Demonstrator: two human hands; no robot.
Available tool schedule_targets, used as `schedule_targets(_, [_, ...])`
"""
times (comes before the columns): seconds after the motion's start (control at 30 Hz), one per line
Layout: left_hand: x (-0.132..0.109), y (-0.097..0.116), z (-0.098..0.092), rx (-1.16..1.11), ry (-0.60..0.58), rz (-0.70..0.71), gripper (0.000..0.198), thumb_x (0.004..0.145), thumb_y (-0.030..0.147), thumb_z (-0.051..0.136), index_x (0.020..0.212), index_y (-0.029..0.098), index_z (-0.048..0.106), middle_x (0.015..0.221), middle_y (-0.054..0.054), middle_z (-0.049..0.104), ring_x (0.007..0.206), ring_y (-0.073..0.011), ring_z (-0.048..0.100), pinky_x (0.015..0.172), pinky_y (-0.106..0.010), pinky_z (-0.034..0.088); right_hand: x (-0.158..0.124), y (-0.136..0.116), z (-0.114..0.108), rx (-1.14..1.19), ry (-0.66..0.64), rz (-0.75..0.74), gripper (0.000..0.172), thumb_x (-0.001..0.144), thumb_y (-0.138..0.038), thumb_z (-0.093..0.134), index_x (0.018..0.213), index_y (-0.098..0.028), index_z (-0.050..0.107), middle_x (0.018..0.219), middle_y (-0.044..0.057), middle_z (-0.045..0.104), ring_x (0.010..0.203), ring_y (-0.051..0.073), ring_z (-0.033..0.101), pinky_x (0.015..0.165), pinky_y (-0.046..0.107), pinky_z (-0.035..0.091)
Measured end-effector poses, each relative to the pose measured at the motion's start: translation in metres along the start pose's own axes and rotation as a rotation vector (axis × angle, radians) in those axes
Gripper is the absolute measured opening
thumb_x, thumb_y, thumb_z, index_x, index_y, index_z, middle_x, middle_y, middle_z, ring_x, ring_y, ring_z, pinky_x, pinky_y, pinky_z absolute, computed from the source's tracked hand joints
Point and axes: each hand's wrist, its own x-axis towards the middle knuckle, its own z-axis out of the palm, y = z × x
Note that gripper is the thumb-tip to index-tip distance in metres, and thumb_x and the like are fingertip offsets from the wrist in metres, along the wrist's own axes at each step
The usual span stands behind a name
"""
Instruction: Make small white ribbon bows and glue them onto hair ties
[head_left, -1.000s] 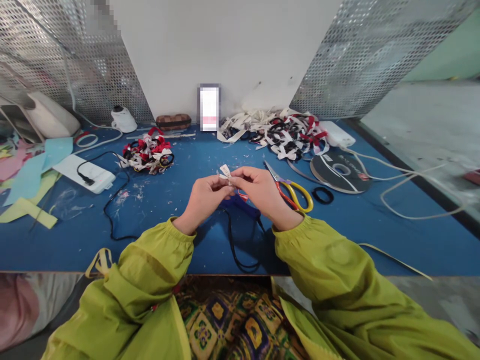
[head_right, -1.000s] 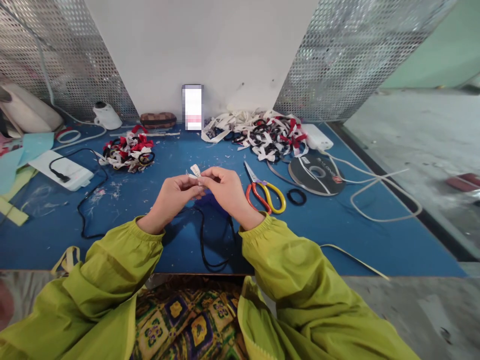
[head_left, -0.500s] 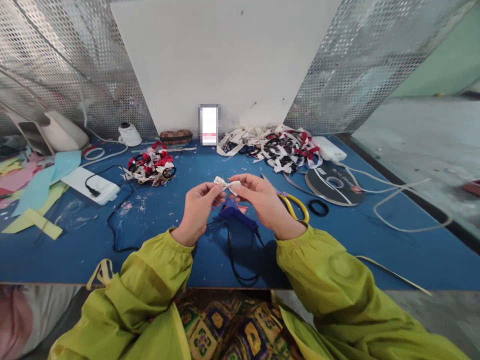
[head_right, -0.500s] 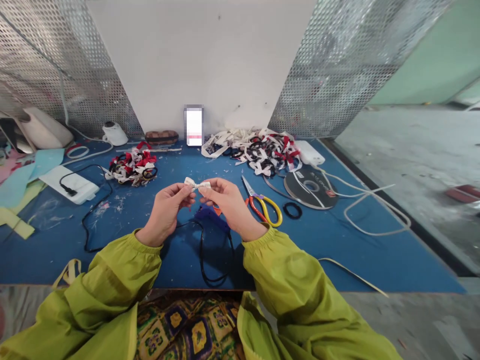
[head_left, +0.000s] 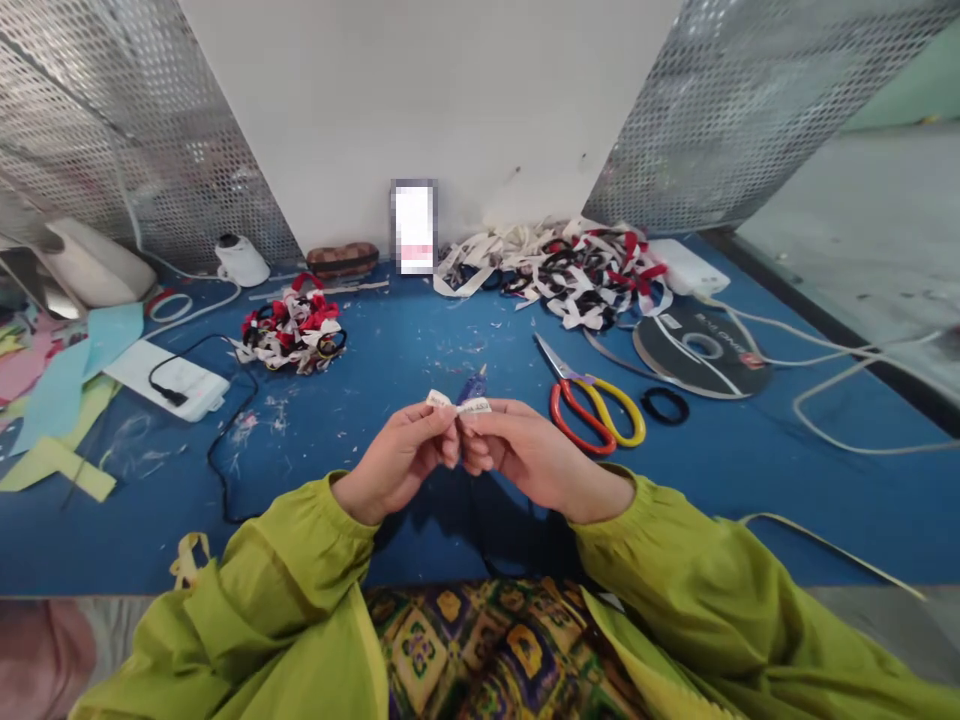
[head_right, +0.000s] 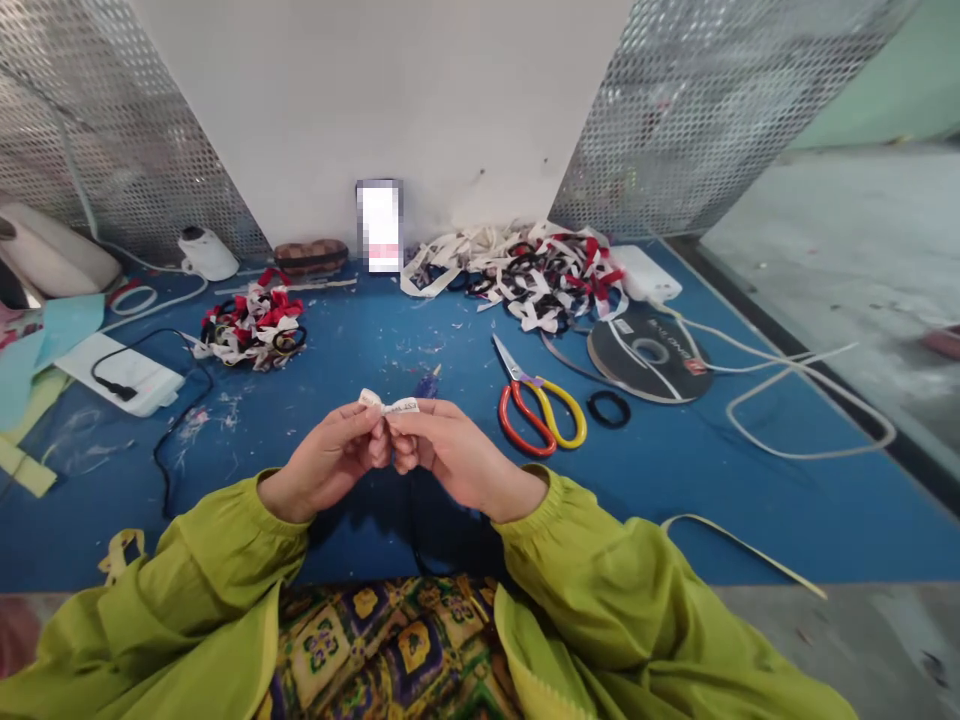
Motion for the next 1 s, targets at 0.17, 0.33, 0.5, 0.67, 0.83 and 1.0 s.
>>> schedule_targets(0.17, [-0.002, -0.009, -0.002, -0.156, 0.051, -0.024, 0.032, 0.062, 0.034, 0.081, 0.058, 0.014, 0.057, 0.048, 0.003, 0.054, 0.045, -0.0058, 0.046, 0.048, -0.018, 0.041, 0.002, 0.009, 0.003, 0.188, 0.013, -0.009, 0.024, 0.072, -0.017, 0.061, 0.051, -0.017, 0.050, 0.046, -0.006, 0.039, 0.046, 0.007, 0.035, 0.050, 0.024, 0.036])
schedule_targets(0.33, [-0.002, -0.014, -0.003, -0.166, 0.083, -0.044, 0.034, 0.062, 0.038, 0.081, 0.057, 0.013, 0.057, 0.049, 0.002, 0.053, 0.045, -0.0053, 0.045, 0.048, -0.017, 0.040, 0.002, 0.015, 0.006, 0.286, 0.054, -0.008, 0.025, 0.070, -0.015, 0.061, 0.048, -0.017, 0.048, 0.046, -0.007, 0.034, 0.046, 0.007, 0.032, 0.050, 0.022, 0.038])
schedule_targets(0.5, [-0.001, -0.015, -0.002, -0.206, 0.058, -0.032, 0.033, 0.061, 0.035, 0.082, 0.057, 0.014, 0.057, 0.049, 0.004, 0.052, 0.045, -0.0054, 0.044, 0.053, -0.019, 0.048, 0.001, 0.016, 0.005, 0.327, 0.020, -0.019, 0.022, 0.071, -0.015, 0.058, 0.050, -0.015, 0.056, 0.046, -0.006, 0.032, 0.045, 0.006, 0.026, 0.051, 0.019, 0.040])
schedule_targets(0.67, [-0.002, -0.014, -0.002, -0.202, 0.062, -0.027, 0.035, 0.061, 0.036, 0.082, 0.056, 0.014, 0.057, 0.048, 0.004, 0.050, 0.043, -0.0046, 0.043, 0.051, -0.017, 0.046, 0.001, 0.016, 0.006, 0.352, -0.002, -0.013, 0.025, 0.073, -0.016, 0.058, 0.048, -0.016, 0.054, 0.047, -0.006, 0.033, 0.045, 0.006, 0.026, 0.056, 0.019, 0.044])
schedule_targets(0.83, [-0.003, -0.013, -0.003, -0.196, 0.037, -0.018, 0.035, 0.062, 0.036, 0.082, 0.055, 0.014, 0.055, 0.045, 0.005, 0.048, 0.041, -0.0040, 0.039, 0.051, -0.018, 0.045, 0.000, 0.017, 0.005, 0.396, -0.026, 0.001, 0.024, 0.072, -0.014, 0.060, 0.050, -0.017, 0.052, 0.048, -0.008, 0.032, 0.044, 0.005, 0.021, 0.059, 0.020, 0.046])
schedule_targets(1.0, [-0.004, -0.012, -0.001, -0.204, 0.037, -0.026, 0.034, 0.065, 0.036, 0.079, 0.055, 0.014, 0.055, 0.045, 0.005, 0.048, 0.042, -0.0045, 0.041, 0.052, -0.018, 0.044, -0.002, 0.014, 0.003, 0.352, 0.007, 0.020, 0.022, 0.075, -0.019, 0.063, 0.054, -0.017, 0.054, 0.049, -0.007, 0.034, 0.045, 0.006, 0.027, 0.061, 0.022, 0.047])
